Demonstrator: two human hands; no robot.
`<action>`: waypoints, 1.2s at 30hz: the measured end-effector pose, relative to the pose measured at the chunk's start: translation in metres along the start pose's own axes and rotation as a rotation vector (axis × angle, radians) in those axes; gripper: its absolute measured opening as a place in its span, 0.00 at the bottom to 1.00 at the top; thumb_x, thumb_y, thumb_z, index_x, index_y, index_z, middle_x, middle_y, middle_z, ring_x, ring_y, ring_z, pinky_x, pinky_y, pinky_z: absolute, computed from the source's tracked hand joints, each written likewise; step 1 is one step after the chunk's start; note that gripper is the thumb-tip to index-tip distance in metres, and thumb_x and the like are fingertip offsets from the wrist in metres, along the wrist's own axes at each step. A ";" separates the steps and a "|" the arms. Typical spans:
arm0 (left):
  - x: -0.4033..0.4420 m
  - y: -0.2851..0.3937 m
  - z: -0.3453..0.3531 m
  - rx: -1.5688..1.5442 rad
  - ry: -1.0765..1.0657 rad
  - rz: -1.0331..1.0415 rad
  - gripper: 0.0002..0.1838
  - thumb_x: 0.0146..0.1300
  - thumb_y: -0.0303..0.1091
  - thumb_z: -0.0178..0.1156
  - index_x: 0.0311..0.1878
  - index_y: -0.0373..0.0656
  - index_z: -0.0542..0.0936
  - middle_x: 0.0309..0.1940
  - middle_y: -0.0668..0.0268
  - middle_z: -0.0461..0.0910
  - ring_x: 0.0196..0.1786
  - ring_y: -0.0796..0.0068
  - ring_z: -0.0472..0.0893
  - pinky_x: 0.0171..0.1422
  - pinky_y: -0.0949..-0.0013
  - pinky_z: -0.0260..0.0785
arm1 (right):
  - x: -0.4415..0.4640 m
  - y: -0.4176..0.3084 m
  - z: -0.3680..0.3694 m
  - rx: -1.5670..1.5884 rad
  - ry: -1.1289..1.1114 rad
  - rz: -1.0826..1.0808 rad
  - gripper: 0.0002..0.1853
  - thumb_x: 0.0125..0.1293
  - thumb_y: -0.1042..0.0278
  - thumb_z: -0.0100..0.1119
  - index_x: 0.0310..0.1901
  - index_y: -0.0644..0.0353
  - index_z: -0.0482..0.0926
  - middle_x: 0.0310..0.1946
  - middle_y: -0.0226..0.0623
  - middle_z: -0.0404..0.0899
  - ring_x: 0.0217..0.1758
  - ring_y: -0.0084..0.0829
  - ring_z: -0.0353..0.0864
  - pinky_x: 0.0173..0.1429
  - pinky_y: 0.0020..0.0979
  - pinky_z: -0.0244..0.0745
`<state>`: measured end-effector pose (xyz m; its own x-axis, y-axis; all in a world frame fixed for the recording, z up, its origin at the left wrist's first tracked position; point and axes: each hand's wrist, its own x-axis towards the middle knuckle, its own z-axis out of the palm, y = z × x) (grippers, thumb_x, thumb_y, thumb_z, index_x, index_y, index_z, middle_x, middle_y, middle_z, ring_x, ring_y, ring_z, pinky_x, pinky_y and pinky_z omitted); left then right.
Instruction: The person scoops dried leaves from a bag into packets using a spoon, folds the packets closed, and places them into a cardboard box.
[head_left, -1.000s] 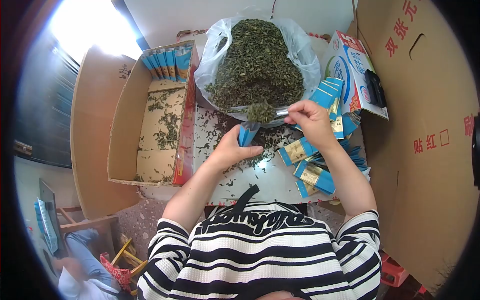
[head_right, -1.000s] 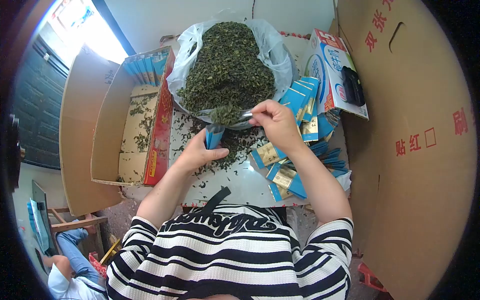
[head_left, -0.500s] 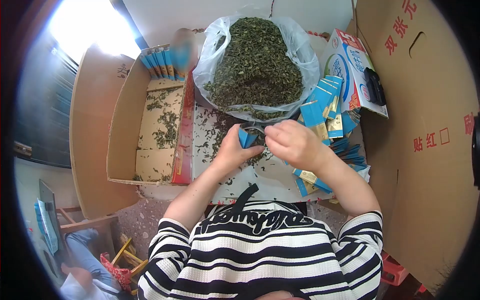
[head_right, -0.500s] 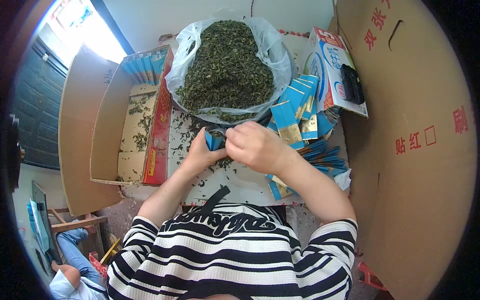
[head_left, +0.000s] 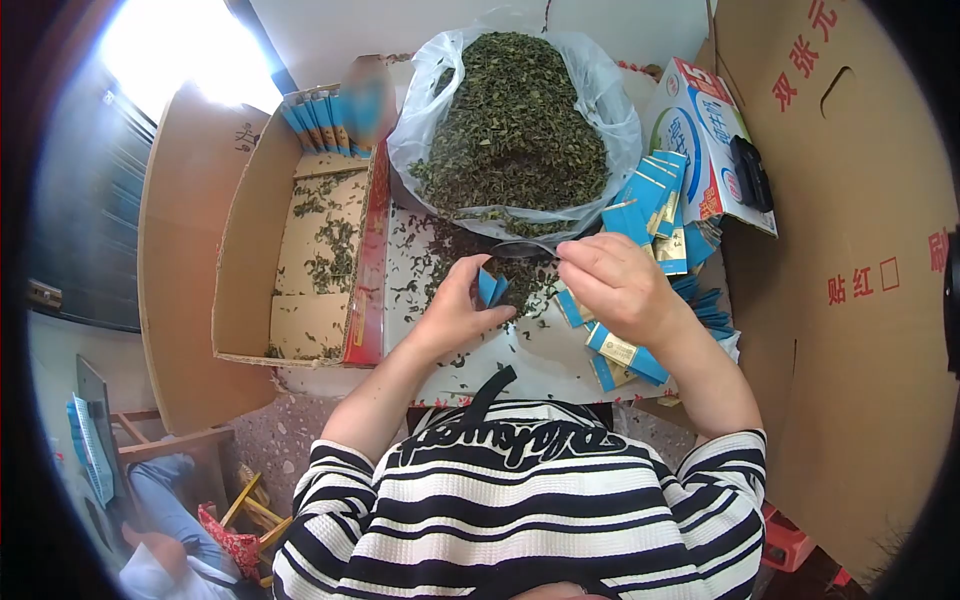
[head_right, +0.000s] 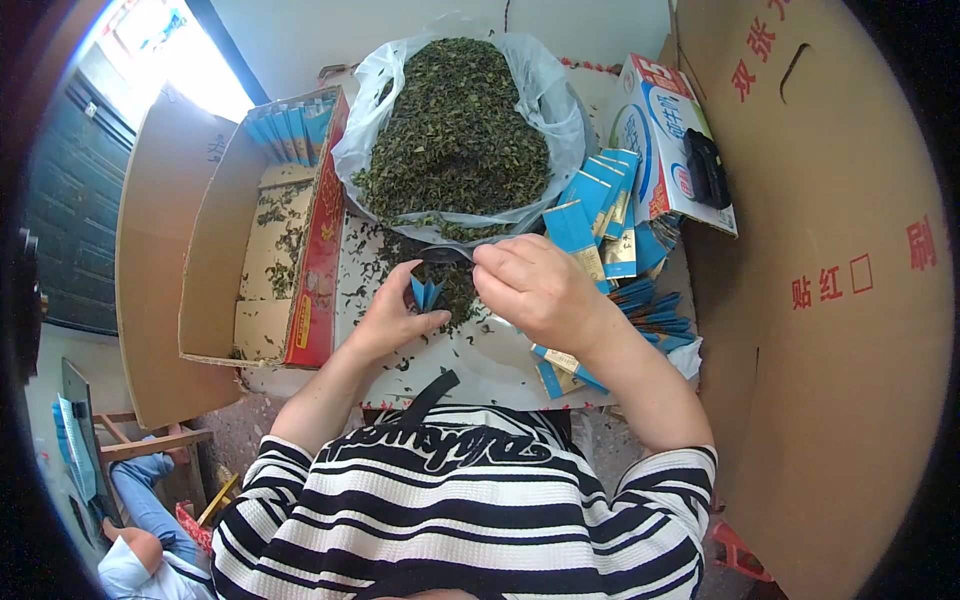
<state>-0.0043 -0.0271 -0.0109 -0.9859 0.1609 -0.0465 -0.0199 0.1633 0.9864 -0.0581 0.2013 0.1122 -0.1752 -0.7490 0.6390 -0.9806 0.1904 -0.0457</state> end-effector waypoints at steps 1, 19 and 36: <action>0.000 -0.002 0.000 0.160 0.043 0.041 0.40 0.49 0.27 0.75 0.64 0.36 0.64 0.50 0.65 0.73 0.51 0.76 0.75 0.56 0.70 0.71 | 0.000 -0.002 -0.001 -0.011 0.009 0.004 0.13 0.46 0.77 0.62 0.36 0.69 0.77 0.42 0.45 0.79 0.41 0.42 0.81 0.43 0.39 0.78; -0.009 -0.003 0.008 0.442 0.300 0.254 0.41 0.41 0.34 0.79 0.58 0.34 0.68 0.52 0.53 0.70 0.56 0.57 0.72 0.61 0.63 0.65 | -0.028 -0.043 0.011 0.001 0.278 0.278 0.18 0.43 0.83 0.63 0.40 0.64 0.79 0.40 0.45 0.81 0.35 0.41 0.81 0.38 0.37 0.76; 0.005 0.154 -0.139 0.261 0.512 0.409 0.36 0.47 0.39 0.78 0.56 0.35 0.71 0.47 0.58 0.78 0.48 0.74 0.79 0.51 0.70 0.74 | -0.102 -0.104 0.076 0.414 0.264 0.963 0.04 0.60 0.82 0.60 0.37 0.66 0.80 0.34 0.39 0.82 0.35 0.29 0.81 0.41 0.26 0.75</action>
<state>-0.0353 -0.1360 0.1627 -0.8612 -0.2082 0.4636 0.3468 0.4260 0.8356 0.0553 0.2101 -0.0064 -0.9123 -0.2295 0.3392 -0.4033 0.3598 -0.8413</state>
